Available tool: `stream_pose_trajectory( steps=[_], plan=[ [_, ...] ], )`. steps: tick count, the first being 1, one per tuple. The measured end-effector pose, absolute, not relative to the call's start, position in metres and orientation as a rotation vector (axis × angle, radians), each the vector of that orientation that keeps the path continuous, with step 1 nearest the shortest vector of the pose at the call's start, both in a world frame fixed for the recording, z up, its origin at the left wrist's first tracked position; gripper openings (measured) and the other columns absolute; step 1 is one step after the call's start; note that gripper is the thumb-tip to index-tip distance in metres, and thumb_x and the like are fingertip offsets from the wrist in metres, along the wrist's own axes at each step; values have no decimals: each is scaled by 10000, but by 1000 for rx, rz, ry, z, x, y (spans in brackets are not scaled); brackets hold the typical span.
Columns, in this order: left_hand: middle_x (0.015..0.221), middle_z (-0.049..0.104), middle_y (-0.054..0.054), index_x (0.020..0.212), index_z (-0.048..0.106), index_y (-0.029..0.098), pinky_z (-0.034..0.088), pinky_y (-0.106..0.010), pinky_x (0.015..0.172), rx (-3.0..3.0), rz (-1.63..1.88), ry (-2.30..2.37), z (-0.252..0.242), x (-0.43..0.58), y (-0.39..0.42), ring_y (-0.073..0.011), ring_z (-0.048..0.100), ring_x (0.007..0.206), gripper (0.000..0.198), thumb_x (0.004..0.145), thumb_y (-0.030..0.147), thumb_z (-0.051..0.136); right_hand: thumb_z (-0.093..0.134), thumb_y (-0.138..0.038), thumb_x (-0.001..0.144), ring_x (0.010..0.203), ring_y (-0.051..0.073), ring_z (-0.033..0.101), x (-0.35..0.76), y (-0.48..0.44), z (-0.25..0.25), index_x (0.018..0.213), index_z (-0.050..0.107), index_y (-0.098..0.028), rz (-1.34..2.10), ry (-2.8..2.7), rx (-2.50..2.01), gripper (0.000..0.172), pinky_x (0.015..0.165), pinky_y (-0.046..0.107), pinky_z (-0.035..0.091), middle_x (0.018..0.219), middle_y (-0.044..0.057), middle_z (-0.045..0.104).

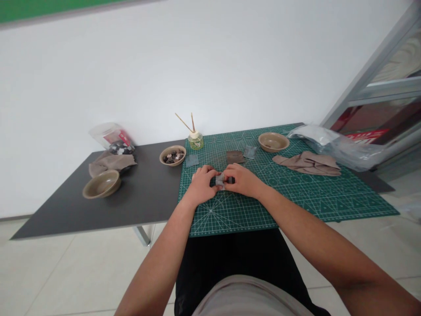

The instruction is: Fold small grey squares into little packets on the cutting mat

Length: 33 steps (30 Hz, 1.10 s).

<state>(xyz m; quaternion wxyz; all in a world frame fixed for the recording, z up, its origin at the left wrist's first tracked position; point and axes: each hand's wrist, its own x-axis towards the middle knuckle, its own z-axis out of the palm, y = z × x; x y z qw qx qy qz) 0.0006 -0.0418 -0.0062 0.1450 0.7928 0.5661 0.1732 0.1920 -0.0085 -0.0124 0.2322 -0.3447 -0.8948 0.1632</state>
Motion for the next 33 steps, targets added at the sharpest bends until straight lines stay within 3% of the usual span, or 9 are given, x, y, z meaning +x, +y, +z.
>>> stream_pose_trajectory(
  steps=[7,13,21,27,33],
  plan=[
    [1256,549,-57,1085,664,250,404,-449,1044,2266,539,1602,-9,0,-40,-260,497,1184,332,763,325,693,658,-167,825,814,180,513,189,-6,-13,765,630,-188,437,-2478,-841,69,805,314,383,849,28,634],
    [1260,551,-59,1110,662,251,408,-450,1037,2273,534,1612,-9,-1,-40,-260,502,1177,363,756,321,704,712,-220,782,804,185,495,191,-8,-12,705,609,-185,425,-2458,-941,134,774,311,388,801,22,582],
    [1238,555,-67,1089,670,238,408,-450,1042,2295,579,1592,-13,-2,-39,-264,508,1163,359,745,324,725,643,-190,865,853,187,527,191,-1,-16,812,654,-187,454,-2459,-871,54,834,328,379,905,32,672],
    [1229,553,-66,1083,674,244,422,-444,1027,2302,596,1593,-14,-2,-39,-261,519,1141,354,739,310,730,726,-201,778,803,180,508,191,-6,-13,709,609,-191,488,-2451,-900,136,785,309,381,797,13,595],
    [1215,552,-68,1087,675,241,425,-464,1023,2289,597,1585,-14,-2,-38,-268,516,1136,358,743,327,726,669,-191,838,836,193,500,191,-4,-15,778,640,-184,406,-2430,-948,67,807,321,377,870,38,639]
  ],
)
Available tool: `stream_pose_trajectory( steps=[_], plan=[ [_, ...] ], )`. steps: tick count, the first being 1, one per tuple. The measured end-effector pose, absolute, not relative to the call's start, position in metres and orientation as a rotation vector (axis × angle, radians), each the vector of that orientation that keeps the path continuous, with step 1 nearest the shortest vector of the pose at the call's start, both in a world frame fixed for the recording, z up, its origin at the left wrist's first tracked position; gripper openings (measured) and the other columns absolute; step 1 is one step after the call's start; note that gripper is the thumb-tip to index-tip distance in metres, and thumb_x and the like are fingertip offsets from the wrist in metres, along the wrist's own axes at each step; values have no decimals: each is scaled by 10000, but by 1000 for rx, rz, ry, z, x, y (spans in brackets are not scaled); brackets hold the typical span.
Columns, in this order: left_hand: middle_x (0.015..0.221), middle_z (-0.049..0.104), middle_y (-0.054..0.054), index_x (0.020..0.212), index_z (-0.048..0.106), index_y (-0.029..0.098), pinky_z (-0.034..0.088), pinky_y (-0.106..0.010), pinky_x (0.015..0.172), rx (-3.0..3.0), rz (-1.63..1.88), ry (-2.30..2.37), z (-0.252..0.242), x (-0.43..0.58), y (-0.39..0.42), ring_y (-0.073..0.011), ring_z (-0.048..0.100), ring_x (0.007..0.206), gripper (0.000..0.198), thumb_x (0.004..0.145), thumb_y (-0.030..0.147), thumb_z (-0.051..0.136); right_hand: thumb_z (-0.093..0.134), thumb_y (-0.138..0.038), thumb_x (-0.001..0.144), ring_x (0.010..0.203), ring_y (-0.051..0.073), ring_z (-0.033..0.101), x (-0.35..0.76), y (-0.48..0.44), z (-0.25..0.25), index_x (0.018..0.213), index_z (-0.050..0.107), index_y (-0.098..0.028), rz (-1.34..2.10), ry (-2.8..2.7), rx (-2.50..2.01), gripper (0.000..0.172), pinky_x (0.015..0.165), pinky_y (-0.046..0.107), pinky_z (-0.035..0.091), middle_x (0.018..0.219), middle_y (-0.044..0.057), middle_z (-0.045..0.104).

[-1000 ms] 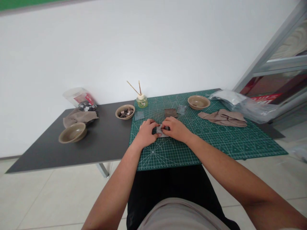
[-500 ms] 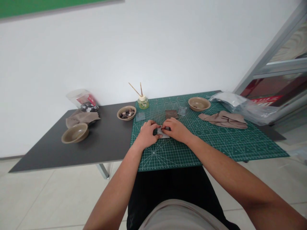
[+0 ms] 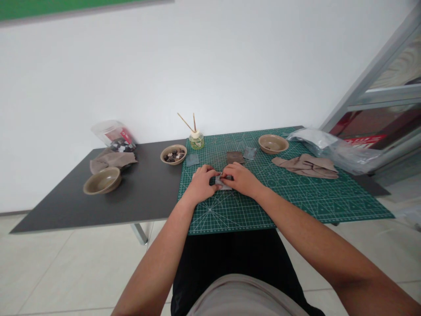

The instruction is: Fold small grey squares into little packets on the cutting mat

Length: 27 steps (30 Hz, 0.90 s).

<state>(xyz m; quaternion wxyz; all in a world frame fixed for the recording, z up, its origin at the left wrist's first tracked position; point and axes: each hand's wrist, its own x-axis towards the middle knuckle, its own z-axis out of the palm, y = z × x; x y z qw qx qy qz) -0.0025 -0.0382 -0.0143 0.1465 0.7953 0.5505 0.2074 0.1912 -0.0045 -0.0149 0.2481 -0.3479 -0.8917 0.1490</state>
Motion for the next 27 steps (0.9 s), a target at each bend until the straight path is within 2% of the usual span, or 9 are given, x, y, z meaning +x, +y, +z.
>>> stream_pose_trajectory(
  steps=[3,7,13,19,27],
  plan=[
    [1192,555,-67,1037,686,240,433,-454,1018,2285,606,1577,-14,-2,-37,-266,522,1126,311,739,320,724,695,-197,824,816,178,509,191,-4,-15,772,645,-189,465,-2462,-841,73,808,313,377,870,24,659],
    [1200,548,-74,1051,685,236,429,-457,1023,2293,618,1568,-13,-2,-37,-271,517,1135,324,738,315,723,728,-211,779,804,186,494,192,-5,-14,717,626,-191,439,-2460,-918,122,768,305,378,803,21,604],
    [1211,540,-80,1077,679,233,420,-470,1033,2290,601,1567,-14,-3,-37,-280,503,1158,354,738,323,724,665,-185,844,824,183,509,192,-4,-14,786,658,-186,435,-2461,-899,58,812,320,373,871,28,655],
    [1196,544,-75,1071,678,233,426,-456,1026,2303,612,1558,-14,-3,-37,-269,512,1132,344,740,315,719,725,-234,789,821,191,493,192,-6,-14,717,627,-189,421,-2450,-937,130,780,309,380,813,27,589],
    [1213,539,-66,1052,671,247,426,-476,1014,2297,591,1573,-15,-3,-36,-276,506,1131,326,740,333,714,681,-215,834,835,184,511,190,-3,-16,765,639,-192,459,-2487,-827,84,819,319,382,851,27,627]
  ],
)
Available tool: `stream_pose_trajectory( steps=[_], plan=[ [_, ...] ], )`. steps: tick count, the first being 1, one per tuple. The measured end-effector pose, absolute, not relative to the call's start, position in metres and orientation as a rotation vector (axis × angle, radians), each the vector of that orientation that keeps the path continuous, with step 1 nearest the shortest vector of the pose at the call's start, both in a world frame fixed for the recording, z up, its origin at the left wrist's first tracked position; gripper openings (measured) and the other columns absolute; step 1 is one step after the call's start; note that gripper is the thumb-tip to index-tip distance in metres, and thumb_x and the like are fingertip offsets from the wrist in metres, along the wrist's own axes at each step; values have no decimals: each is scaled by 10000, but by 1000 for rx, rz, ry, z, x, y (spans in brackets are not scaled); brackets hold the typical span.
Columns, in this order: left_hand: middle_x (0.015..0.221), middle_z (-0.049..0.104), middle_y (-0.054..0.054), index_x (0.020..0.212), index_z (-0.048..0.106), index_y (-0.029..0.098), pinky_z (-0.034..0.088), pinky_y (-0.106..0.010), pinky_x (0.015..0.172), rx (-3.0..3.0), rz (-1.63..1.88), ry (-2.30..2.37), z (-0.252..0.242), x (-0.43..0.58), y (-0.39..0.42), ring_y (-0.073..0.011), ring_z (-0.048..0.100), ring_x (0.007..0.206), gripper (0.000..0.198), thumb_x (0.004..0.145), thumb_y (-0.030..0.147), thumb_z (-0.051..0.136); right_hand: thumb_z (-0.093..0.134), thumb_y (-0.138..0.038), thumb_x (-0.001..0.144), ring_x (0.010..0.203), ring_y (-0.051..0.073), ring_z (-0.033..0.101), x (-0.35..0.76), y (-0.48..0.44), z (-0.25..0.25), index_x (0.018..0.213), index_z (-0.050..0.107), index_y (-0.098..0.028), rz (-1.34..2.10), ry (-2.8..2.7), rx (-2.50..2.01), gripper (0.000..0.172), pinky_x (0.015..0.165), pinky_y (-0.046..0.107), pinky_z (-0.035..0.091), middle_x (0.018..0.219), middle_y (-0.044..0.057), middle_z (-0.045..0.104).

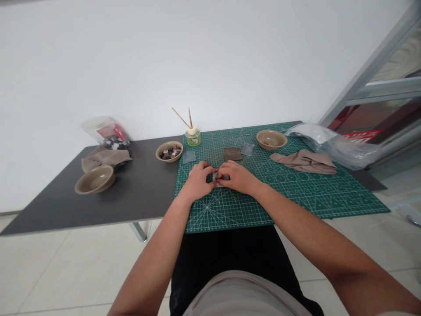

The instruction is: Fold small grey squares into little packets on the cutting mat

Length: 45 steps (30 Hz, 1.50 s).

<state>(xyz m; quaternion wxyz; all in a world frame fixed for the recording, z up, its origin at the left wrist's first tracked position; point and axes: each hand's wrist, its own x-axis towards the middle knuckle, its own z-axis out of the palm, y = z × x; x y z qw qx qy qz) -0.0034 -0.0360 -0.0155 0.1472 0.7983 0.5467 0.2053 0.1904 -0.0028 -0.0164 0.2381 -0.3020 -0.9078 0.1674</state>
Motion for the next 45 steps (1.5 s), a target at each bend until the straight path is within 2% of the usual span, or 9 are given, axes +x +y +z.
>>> stream_pose_trajectory(
  steps=[8,14,20,27,32,35,39,45],
  plan=[
    [1215,539,-66,1098,661,254,426,-473,1012,2305,587,1568,-15,-4,-38,-272,504,1133,371,743,344,714,681,-202,795,816,190,482,194,-6,-15,698,590,-194,381,-2426,-993,134,771,312,379,807,25,563],
    [1221,543,-62,1068,660,268,430,-474,1009,2301,570,1579,-14,-3,-37,-278,509,1142,343,738,347,716,666,-212,837,832,185,515,190,-2,-16,776,645,-196,444,-2486,-858,66,821,328,381,852,24,637],
    [1200,547,-60,1084,658,260,426,-464,1014,2299,591,1576,-14,-3,-37,-269,513,1127,369,730,343,724,690,-215,796,814,201,486,192,-4,-15,684,597,-189,304,-2433,-1027,148,776,328,380,796,35,586],
    [1202,547,-62,1048,654,249,432,-463,1002,2310,567,1579,-13,-3,-37,-270,514,1116,332,739,355,716,645,-199,868,853,181,532,190,-2,-16,814,649,-182,438,-2506,-820,57,848,329,381,889,33,655],
    [1217,545,-53,1094,646,269,422,-470,1012,2288,571,1584,-14,-3,-37,-271,512,1134,373,740,359,717,667,-220,821,822,202,482,190,-4,-17,718,603,-193,263,-2421,-1037,124,786,337,375,820,39,583],
    [1206,549,-57,1076,650,259,423,-466,1010,2290,581,1577,-13,-3,-37,-270,512,1128,362,731,346,722,691,-224,788,817,203,468,192,-6,-16,682,574,-197,281,-2449,-984,160,769,328,381,794,33,556],
    [1198,551,-55,1031,653,257,425,-461,1007,2292,585,1581,-13,-3,-37,-267,512,1121,310,738,339,712,675,-196,816,846,192,499,191,-5,-15,746,619,-194,392,-2507,-806,89,820,327,388,838,32,610],
    [1204,550,-48,1087,644,270,417,-465,1019,2282,580,1573,-15,-4,-36,-267,505,1146,374,731,349,723,663,-189,820,823,193,512,191,-2,-17,754,624,-185,352,-2442,-958,77,795,329,394,830,39,651]
  ],
)
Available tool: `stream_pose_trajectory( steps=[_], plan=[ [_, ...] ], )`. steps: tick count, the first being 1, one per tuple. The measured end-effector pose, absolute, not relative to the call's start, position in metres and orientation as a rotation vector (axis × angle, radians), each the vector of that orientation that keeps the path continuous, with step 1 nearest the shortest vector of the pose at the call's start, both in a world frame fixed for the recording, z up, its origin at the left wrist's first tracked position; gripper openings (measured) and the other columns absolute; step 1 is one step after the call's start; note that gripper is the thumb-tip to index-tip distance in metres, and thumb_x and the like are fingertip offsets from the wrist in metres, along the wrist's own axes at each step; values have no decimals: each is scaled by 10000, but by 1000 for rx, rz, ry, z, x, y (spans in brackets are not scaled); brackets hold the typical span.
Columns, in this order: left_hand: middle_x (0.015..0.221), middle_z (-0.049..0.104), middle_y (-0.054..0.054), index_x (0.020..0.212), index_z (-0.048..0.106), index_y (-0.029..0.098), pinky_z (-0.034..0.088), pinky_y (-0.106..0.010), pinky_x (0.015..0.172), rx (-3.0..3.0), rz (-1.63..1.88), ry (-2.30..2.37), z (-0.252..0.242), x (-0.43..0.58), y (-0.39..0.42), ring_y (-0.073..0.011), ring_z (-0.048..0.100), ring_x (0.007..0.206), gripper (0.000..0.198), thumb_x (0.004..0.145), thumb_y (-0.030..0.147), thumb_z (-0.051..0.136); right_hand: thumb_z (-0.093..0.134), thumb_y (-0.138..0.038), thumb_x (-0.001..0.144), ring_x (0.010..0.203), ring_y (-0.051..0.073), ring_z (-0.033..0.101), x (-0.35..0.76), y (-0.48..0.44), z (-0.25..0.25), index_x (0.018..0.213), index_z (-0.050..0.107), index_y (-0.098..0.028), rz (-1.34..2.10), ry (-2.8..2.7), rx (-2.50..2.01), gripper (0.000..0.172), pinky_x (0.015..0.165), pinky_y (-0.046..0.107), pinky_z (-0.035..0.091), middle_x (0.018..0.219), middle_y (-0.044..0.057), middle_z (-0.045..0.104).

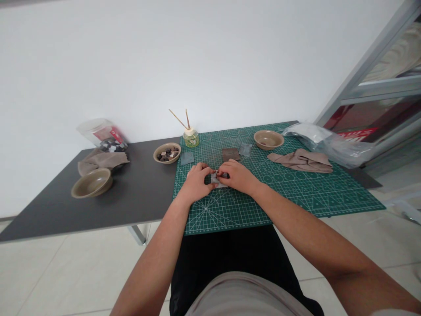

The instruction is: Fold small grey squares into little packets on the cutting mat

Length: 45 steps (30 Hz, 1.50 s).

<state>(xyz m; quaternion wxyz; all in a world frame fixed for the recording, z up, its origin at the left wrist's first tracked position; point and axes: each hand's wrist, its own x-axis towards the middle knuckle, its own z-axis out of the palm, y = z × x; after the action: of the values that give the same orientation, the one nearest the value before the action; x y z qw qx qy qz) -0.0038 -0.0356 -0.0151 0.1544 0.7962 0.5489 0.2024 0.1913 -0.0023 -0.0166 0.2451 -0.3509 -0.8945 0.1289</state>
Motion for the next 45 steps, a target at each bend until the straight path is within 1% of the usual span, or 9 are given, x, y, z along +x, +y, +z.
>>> stream_pose_trajectory(
  steps=[4,10,16,23,28,34,37,40,45],
  plan=[
    [1207,548,-53,1095,645,267,418,-471,1017,2282,577,1575,-15,-4,-35,-269,508,1138,386,726,344,727,685,-192,791,783,195,509,193,-5,-15,689,612,-193,272,-2458,-953,125,785,336,396,768,33,645],
    [1211,546,-53,1058,649,269,422,-473,1010,2294,560,1581,-13,-3,-37,-276,508,1140,343,736,368,715,642,-210,860,797,184,531,189,-4,-17,752,654,-198,325,-2504,-846,109,820,343,392,819,28,677],
    [1216,552,-54,1086,651,274,422,-478,1007,2282,558,1589,-13,-3,-36,-278,506,1140,365,735,352,713,709,-260,779,800,204,489,191,-7,-16,655,581,-206,217,-2441,-956,186,772,336,397,755,32,591],
    [1225,545,-52,1088,648,273,420,-486,1006,2295,540,1587,-13,-4,-37,-279,502,1138,371,741,387,711,669,-218,833,808,185,526,191,-3,-17,732,636,-197,341,-2498,-827,109,823,338,397,819,25,653],
    [1233,542,-49,1111,642,283,414,-474,1014,2285,546,1600,-14,-4,-36,-278,503,1150,401,730,381,722,690,-240,791,805,205,484,192,-5,-16,667,576,-199,191,-2424,-1026,173,772,342,394,774,40,572],
    [1206,555,-47,1058,650,271,419,-457,1008,2296,557,1589,-12,-4,-37,-268,509,1128,343,736,366,719,687,-201,817,835,183,525,192,-5,-15,736,612,-190,392,-2541,-775,111,825,321,405,827,25,623],
    [1212,551,-49,1077,651,269,420,-457,1004,2294,536,1600,-12,-3,-37,-269,505,1133,365,737,383,722,662,-199,840,826,191,524,190,-3,-16,752,622,-186,307,-2499,-881,98,826,338,397,829,36,635],
    [1220,546,-50,1104,648,266,419,-449,1007,2292,541,1606,-12,-3,-37,-267,503,1141,387,737,366,721,698,-228,796,825,214,499,190,-4,-18,705,591,-189,190,-2432,-1027,145,764,339,399,794,47,595],
    [1208,554,-47,1073,652,268,419,-446,1007,2296,544,1599,-12,-3,-37,-262,508,1136,348,743,358,712,704,-220,802,820,192,516,191,-3,-19,720,600,-195,312,-2534,-799,134,793,323,405,809,25,618]
  ],
)
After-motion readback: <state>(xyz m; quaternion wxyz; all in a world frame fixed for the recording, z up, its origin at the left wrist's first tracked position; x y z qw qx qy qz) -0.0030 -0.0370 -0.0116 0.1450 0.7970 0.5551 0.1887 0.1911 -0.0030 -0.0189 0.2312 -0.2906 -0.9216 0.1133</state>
